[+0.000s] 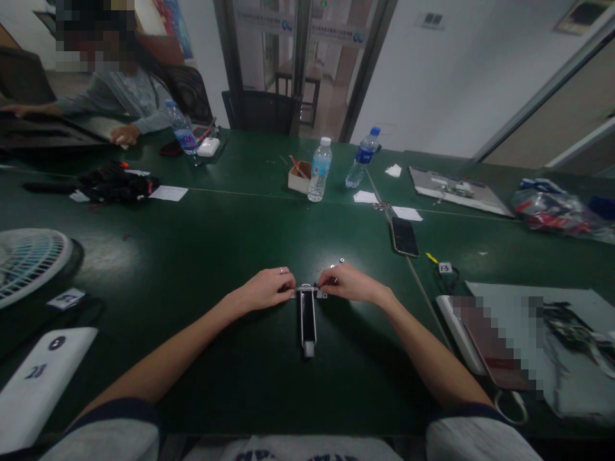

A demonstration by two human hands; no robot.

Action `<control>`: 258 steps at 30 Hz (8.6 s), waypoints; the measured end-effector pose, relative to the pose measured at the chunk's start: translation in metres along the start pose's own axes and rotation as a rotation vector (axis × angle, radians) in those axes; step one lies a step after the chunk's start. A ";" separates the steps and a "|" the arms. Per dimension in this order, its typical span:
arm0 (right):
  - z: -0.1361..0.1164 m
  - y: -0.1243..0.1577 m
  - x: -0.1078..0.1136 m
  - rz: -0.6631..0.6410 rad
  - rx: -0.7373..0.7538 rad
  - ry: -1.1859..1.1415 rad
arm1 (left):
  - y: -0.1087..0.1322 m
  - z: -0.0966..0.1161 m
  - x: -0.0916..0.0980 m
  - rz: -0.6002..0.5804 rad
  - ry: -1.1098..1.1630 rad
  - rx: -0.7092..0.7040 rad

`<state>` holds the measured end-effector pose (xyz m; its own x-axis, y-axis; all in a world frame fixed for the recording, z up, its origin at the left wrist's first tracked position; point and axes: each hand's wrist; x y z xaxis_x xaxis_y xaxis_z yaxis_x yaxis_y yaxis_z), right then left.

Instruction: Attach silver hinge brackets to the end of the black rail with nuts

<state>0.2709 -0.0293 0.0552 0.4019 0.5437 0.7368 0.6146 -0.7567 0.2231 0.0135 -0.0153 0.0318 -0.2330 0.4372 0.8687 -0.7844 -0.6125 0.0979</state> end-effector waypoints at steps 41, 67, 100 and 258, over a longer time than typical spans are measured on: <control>-0.002 -0.001 0.001 0.016 -0.001 0.011 | 0.000 0.005 0.004 -0.003 -0.007 -0.012; -0.004 0.000 0.004 0.011 -0.067 0.104 | 0.000 0.001 0.000 0.006 -0.018 -0.023; 0.018 0.004 0.018 0.046 -0.035 0.043 | 0.001 0.001 0.001 -0.002 -0.011 -0.021; 0.019 0.016 0.030 0.004 -0.307 0.234 | -0.004 -0.004 -0.004 0.049 0.198 0.075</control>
<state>0.3057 -0.0183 0.0688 0.2162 0.4700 0.8558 0.3677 -0.8512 0.3746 0.0155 -0.0117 0.0259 -0.3837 0.5223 0.7616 -0.7263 -0.6800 0.1003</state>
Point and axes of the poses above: each hand's wrist, its own y-axis away from the middle knuckle, its own x-axis out of the back of the hand, z = x × y, and after that the axes turned 3 degrees about -y, right-handed
